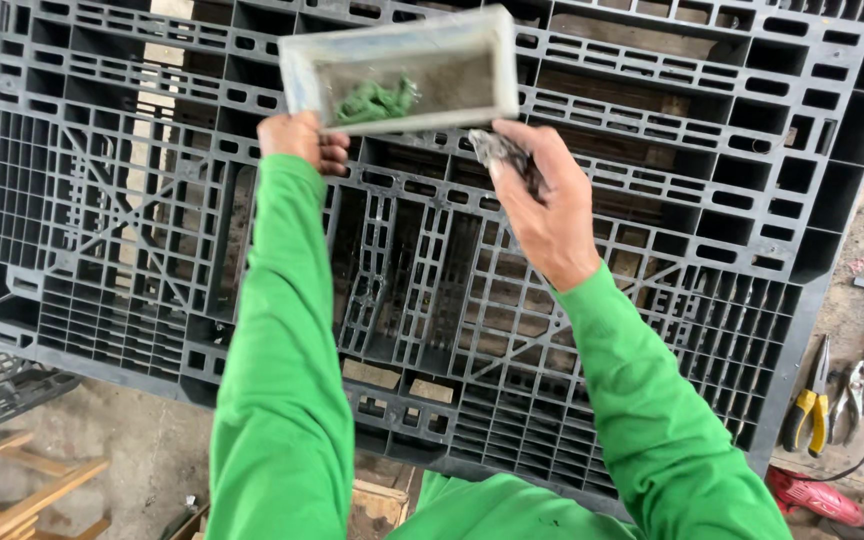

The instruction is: The person uses a hot air welding tool to melt and fuse plastic pieces onto a large black plastic crate. They repeatedly apply heat and press small plastic fragments into the crate's grid structure to repair or reinforce it.

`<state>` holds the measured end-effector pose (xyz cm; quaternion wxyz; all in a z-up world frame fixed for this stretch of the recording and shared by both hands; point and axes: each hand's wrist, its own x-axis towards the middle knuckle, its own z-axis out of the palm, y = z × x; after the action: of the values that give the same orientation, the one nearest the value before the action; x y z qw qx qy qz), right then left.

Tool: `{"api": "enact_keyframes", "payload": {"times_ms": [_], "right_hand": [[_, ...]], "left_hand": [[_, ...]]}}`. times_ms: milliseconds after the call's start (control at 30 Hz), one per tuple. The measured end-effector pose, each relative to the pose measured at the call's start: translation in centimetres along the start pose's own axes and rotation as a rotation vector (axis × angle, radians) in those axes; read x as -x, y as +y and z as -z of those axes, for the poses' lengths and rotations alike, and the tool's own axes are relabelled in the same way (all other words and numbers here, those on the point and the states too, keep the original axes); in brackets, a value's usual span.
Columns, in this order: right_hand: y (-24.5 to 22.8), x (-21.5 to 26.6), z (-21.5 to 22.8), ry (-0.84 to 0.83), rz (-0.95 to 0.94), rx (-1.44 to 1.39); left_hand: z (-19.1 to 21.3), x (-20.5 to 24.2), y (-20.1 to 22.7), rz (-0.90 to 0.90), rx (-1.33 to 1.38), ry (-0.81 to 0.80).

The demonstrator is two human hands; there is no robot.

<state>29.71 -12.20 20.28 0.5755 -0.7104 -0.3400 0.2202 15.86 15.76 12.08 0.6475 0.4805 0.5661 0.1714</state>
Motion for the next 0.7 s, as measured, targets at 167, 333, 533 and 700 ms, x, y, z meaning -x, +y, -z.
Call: {"api": "enact_keyframes", "payload": {"times_ms": [167, 333, 533, 700], "right_hand": [[-1.4, -1.9, -0.4, 0.063, 0.266, 0.373], [-0.1, 5.1, 8.0, 0.342, 0.329, 0.614], [5.0, 14.5, 20.5, 0.481, -0.257, 0.486], [6.9, 20.1, 28.4, 0.596, -0.563, 0.135]], "left_hand": [[-4.4, 6.6, 0.2, 0.066, 0.064, -0.063], [-9.3, 10.9, 0.2, -0.018, 0.001, -0.278], [-18.9, 16.4, -2.4, -0.033, -0.042, -0.553], [-28.9, 20.5, -4.6, 0.012, -0.172, -0.644]]}}
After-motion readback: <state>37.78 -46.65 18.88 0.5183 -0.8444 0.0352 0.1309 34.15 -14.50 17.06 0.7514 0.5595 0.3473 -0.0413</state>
